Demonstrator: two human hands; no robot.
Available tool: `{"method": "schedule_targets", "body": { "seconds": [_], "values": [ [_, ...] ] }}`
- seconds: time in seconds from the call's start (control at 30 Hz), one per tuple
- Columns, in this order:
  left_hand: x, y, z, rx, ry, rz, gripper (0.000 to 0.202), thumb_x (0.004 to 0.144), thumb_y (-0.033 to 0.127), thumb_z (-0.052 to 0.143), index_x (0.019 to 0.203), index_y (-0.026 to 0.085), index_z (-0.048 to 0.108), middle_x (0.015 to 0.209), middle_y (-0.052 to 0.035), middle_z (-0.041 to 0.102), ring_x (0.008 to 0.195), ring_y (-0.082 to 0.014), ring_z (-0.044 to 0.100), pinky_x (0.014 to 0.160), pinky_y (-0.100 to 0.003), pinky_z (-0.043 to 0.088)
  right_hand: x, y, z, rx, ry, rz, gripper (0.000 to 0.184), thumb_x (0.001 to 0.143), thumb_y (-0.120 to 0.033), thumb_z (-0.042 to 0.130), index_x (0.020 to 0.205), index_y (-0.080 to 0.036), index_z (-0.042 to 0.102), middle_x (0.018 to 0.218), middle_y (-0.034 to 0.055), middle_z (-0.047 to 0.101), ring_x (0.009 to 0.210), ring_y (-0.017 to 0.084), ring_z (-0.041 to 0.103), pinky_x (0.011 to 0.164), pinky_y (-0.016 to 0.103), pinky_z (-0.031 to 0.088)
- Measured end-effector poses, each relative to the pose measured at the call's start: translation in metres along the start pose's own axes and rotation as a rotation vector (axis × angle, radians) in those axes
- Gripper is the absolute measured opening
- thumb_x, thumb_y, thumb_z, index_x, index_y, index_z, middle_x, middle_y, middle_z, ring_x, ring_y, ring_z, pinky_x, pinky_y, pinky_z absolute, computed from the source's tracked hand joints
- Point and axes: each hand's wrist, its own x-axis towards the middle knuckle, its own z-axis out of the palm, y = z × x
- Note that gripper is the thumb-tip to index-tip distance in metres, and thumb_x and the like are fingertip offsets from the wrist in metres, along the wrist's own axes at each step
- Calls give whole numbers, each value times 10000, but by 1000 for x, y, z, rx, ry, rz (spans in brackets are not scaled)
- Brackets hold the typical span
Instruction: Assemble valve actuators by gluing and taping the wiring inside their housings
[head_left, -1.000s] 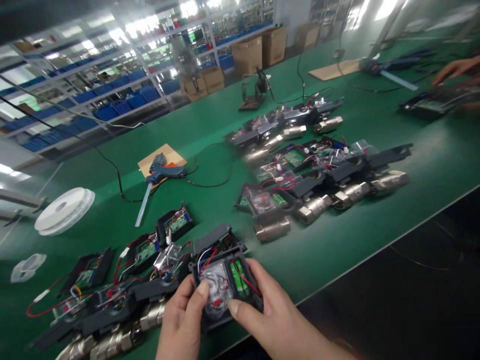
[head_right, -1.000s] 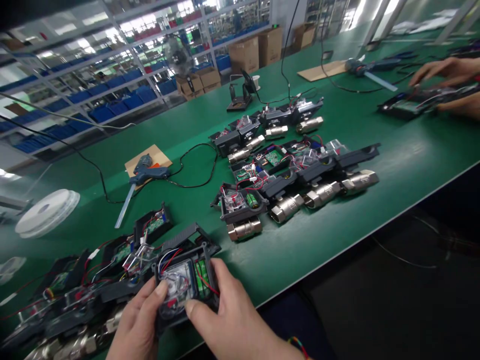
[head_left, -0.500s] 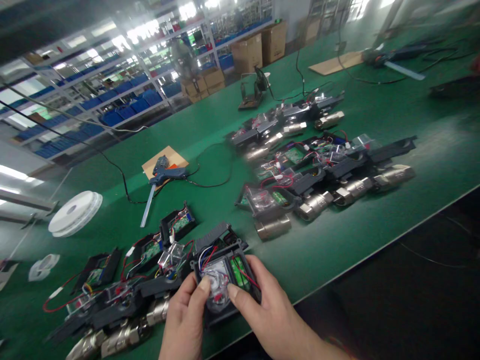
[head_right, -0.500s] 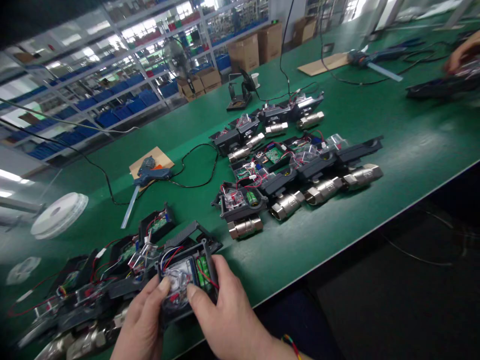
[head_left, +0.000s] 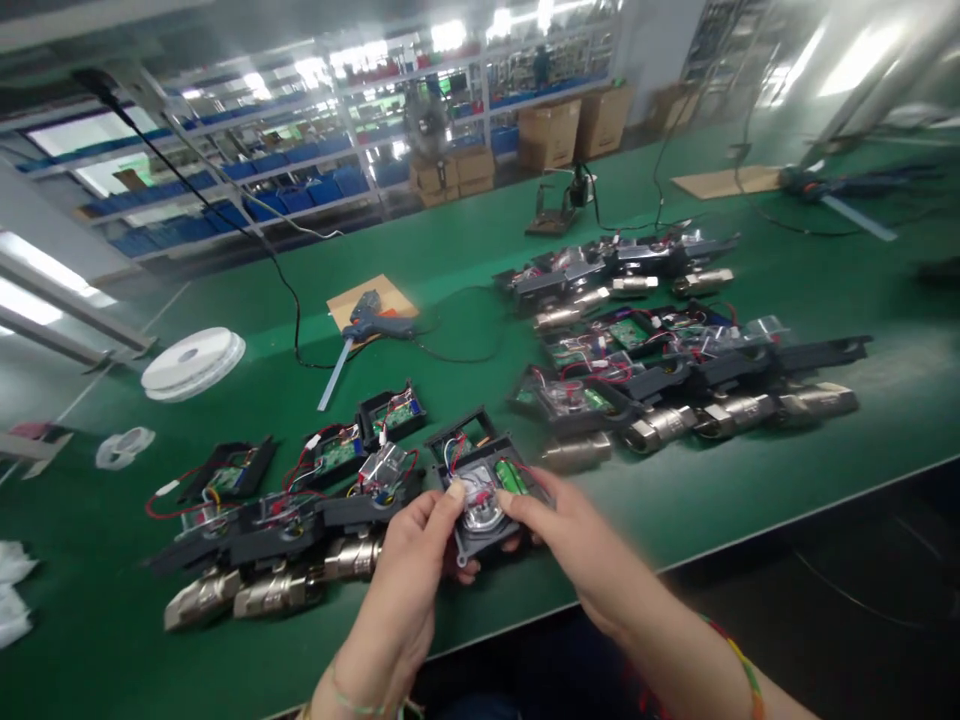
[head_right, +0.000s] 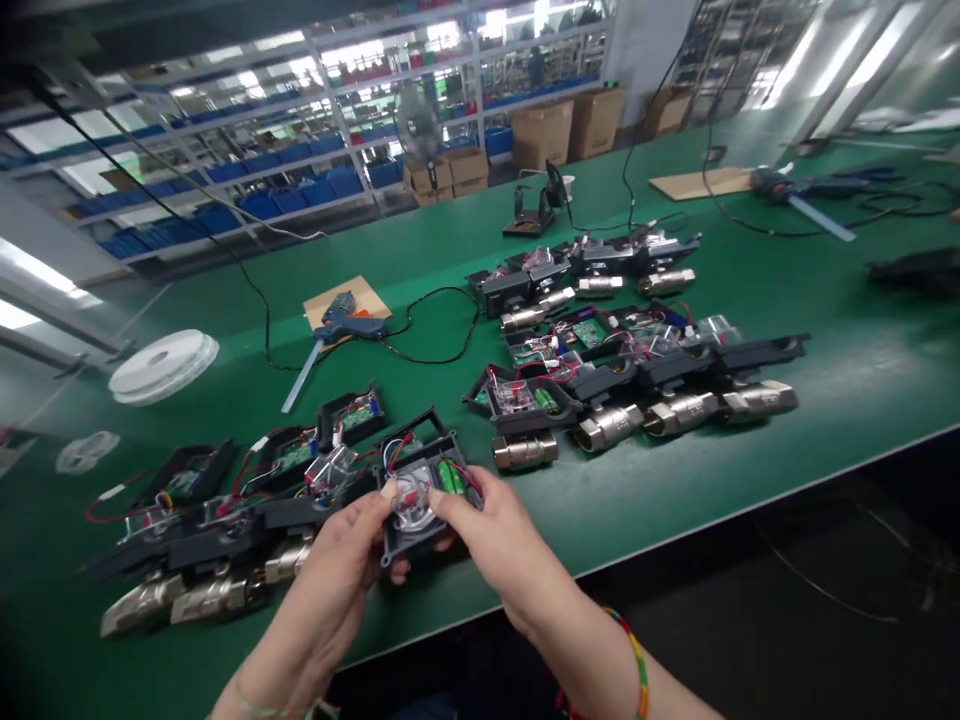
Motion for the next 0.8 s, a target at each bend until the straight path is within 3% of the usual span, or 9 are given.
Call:
{"method": "schedule_targets", "body": {
  "seconds": [0.17,0.4,0.63,0.8],
  "values": [
    [-1,-3,-6,4,-86,13,562,711,711,744,800,175,599,552,13,602,520,-126,577,475,-203,472,-4,2,0,-3,14,-22,358,744,-436,712,947,-143,677,782,20,701,632,139,557,593,250,433],
    [1,-7,-4,-6,-66,53,549,710,710,742,727,191,563,520,31,561,474,-107,512,438,-187,430,-5,10,-4,-28,40,2,394,745,-459,725,989,-153,679,851,26,710,740,172,579,661,264,451],
    [-2,-11,-1,9,-42,90,560,707,720,730,723,189,554,569,40,535,486,-95,462,438,-186,399,-8,17,-8,13,30,14,439,781,-415,715,1146,-177,663,1060,53,733,980,251,637,899,355,476],
    [-7,-9,-1,11,-65,101,522,713,688,751,734,188,600,604,30,575,521,-103,477,488,-197,406,-9,15,-17,-27,-28,-6,410,796,-416,709,1128,-180,669,1127,68,726,1054,274,636,967,387,468]
  ]
}}
